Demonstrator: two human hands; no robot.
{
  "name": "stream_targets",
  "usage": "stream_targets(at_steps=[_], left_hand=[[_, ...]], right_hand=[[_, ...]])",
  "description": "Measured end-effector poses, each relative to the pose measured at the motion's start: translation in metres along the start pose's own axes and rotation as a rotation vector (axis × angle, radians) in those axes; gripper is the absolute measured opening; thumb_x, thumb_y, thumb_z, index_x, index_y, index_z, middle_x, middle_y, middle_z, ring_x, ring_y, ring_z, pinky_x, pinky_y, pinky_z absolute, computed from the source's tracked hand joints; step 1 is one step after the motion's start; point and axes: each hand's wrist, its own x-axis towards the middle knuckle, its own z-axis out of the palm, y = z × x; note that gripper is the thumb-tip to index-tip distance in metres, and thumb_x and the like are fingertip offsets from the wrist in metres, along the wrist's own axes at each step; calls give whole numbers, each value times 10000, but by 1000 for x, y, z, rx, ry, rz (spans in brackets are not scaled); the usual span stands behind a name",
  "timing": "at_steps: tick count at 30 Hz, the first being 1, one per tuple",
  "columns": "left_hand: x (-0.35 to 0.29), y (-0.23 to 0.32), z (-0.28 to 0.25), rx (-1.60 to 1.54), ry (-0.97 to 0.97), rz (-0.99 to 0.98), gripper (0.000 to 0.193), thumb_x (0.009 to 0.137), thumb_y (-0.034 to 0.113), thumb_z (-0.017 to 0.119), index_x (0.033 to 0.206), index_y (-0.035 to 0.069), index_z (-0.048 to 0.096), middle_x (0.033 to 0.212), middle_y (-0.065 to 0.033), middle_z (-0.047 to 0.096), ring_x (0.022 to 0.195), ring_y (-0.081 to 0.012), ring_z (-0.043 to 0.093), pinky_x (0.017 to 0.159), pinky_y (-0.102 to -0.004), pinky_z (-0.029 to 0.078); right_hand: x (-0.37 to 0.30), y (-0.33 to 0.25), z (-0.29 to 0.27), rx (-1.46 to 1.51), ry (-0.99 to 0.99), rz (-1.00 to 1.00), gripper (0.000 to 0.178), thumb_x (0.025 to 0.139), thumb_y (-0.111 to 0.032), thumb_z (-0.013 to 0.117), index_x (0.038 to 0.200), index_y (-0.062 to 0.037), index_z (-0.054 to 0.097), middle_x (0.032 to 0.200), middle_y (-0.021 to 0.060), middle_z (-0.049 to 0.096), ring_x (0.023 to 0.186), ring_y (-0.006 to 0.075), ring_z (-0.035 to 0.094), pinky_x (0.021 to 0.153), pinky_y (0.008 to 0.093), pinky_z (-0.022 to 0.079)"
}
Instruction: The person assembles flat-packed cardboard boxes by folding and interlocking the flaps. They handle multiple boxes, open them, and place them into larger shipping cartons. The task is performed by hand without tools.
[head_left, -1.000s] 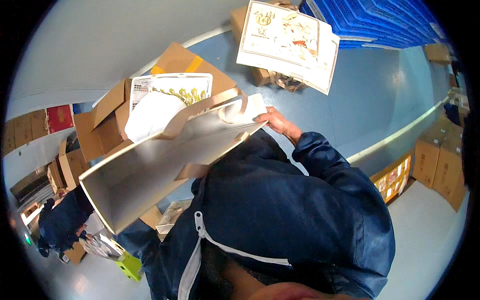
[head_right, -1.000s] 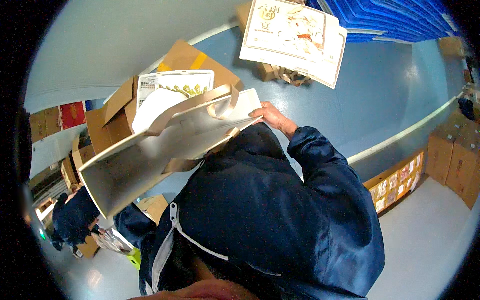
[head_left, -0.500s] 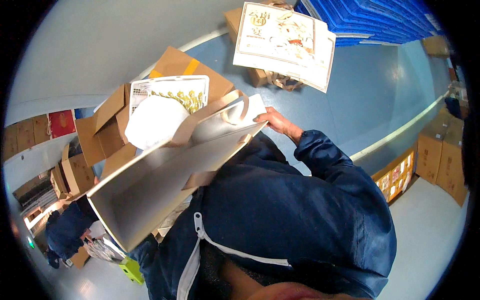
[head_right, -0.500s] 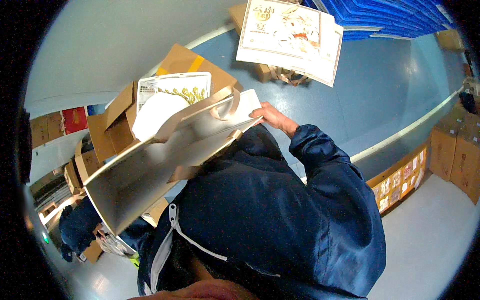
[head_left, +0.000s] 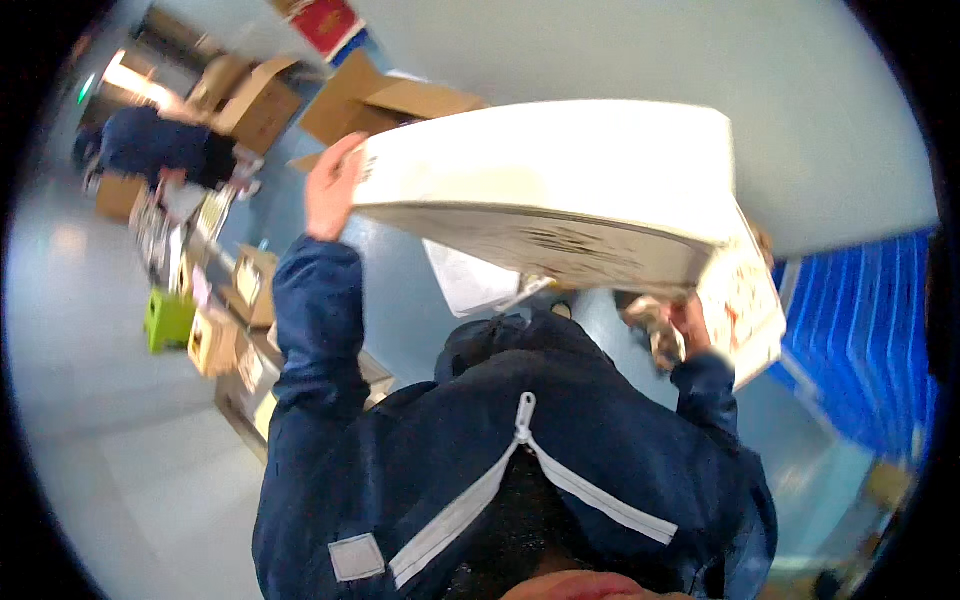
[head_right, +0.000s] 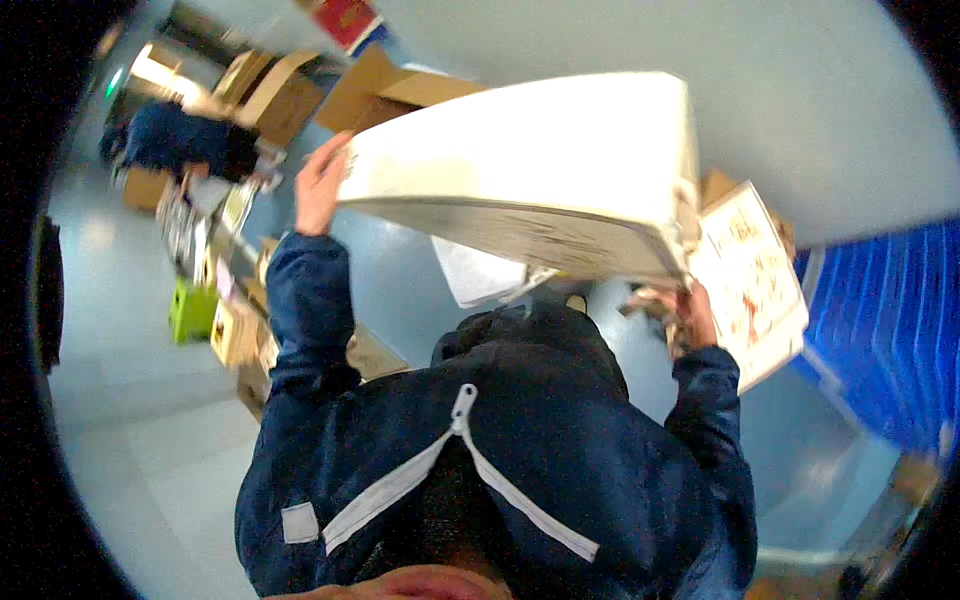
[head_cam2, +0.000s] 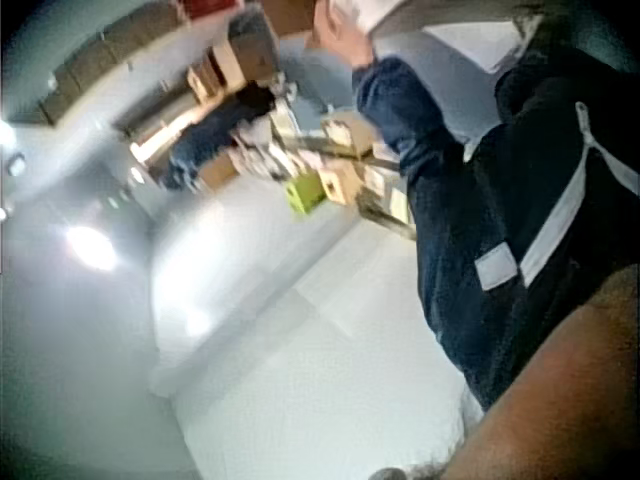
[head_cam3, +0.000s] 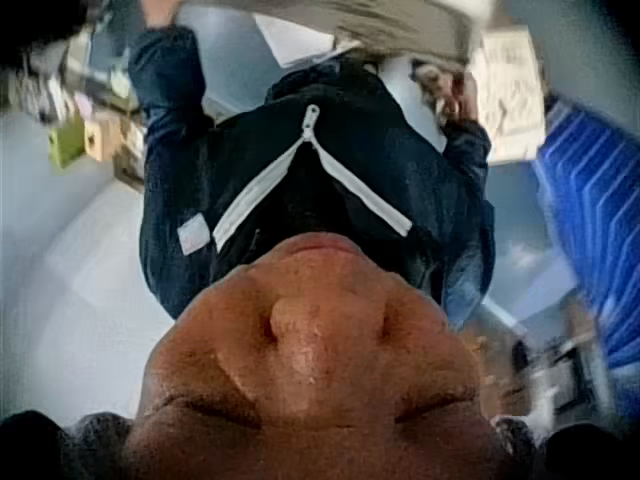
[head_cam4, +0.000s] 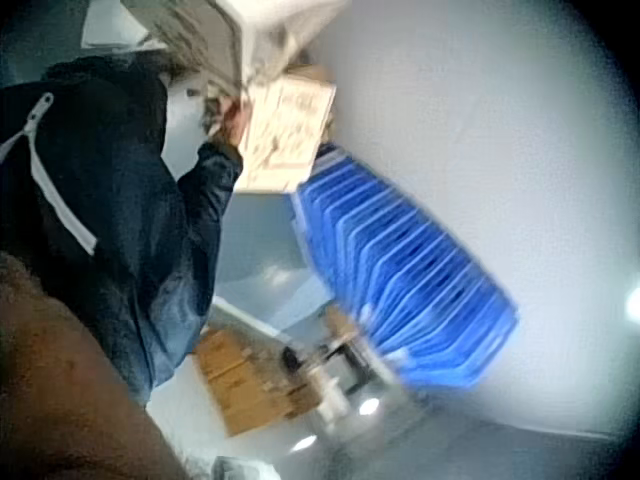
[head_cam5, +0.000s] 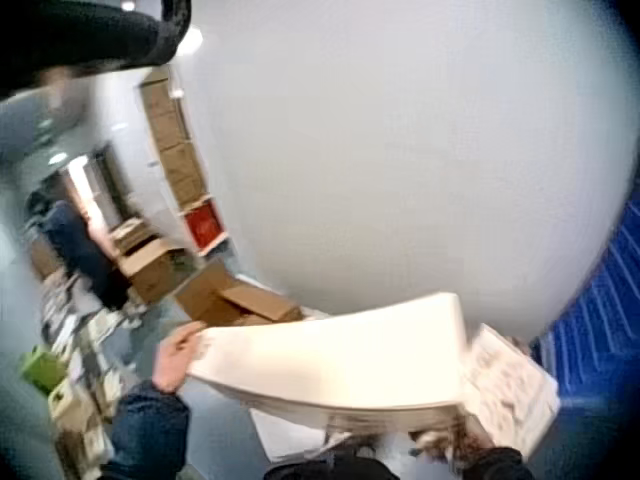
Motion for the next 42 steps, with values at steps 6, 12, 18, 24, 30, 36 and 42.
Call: stream_targets(at_steps=[6, 12, 18, 24, 30, 36, 42], left_hand=[[-25, 37, 5, 19, 143, -29, 311, 810, 75, 591, 1120, 82, 580, 1114, -51, 596, 1002, -157, 564, 853, -269, 442], [-43, 49, 6, 60, 118, 152, 436, 737, 102, 690, 1152, 122, 560, 1258, -51, 488, 1111, -211, 469, 945, -329, 395], [-48, 30, -32, 19, 24, 189, 622, 685, 237, 750, 1241, 161, 482, 1346, -98, 377, 1204, -268, 373, 984, -405, 370], [-41, 23, -27, -22, -40, 264, 546, 802, 217, 627, 1299, 137, 415, 1378, -123, 339, 1218, -270, 402, 936, -400, 442], [-23, 6, -7, -64, -93, 288, 398, 917, 181, 432, 1306, 104, 411, 1356, -122, 378, 1199, -240, 420, 967, -375, 390], [-30, -69, -37, -103, 67, -265, 429, 921, 225, 449, 1298, 26, 403, 1251, -131, 477, 1068, -218, 506, 922, -321, 395], [-84, -133, -90, 72, 115, -471, 429, 919, 237, 451, 1288, 23, 413, 1239, -131, 485, 1063, -216, 507, 920, -320, 394]], right_hand=[[74, -10, -22, 67, -182, -86, 452, 870, -370, 484, 1193, -54, 496, 1203, 101, 520, 1057, 297, 522, 862, 426, 464], [111, -78, 100, -209, -179, -129, 416, 869, -321, 480, 1171, -36, 506, 1163, 110, 534, 1025, 282, 538, 827, 403, 478], [121, -104, 196, -339, -213, -187, 380, 868, -272, 476, 1148, -19, 516, 1122, 120, 548, 993, 267, 554, 792, 380, 492], [89, -121, 121, -326, -119, -200, 346, 866, -223, 472, 1126, -1, 527, 1081, 130, 562, 962, 251, 569, 757, 358, 506], [23, -89, 63, -214, -39, -178, 313, 865, -174, 468, 1104, 16, 537, 1041, 139, 576, 930, 236, 585, 722, 335, 520], [53, -80, 44, -357, 8, -16, 247, 835, -130, 525, 1028, 23, 550, 818, 90, 611, 733, 189, 627, 584, 298, 551], [-28, -22, 123, -485, 24, -84, 283, 803, -104, 505, 951, 136, 535, 677, 152, 618, 504, 179, 617, 461, 257, 506]])
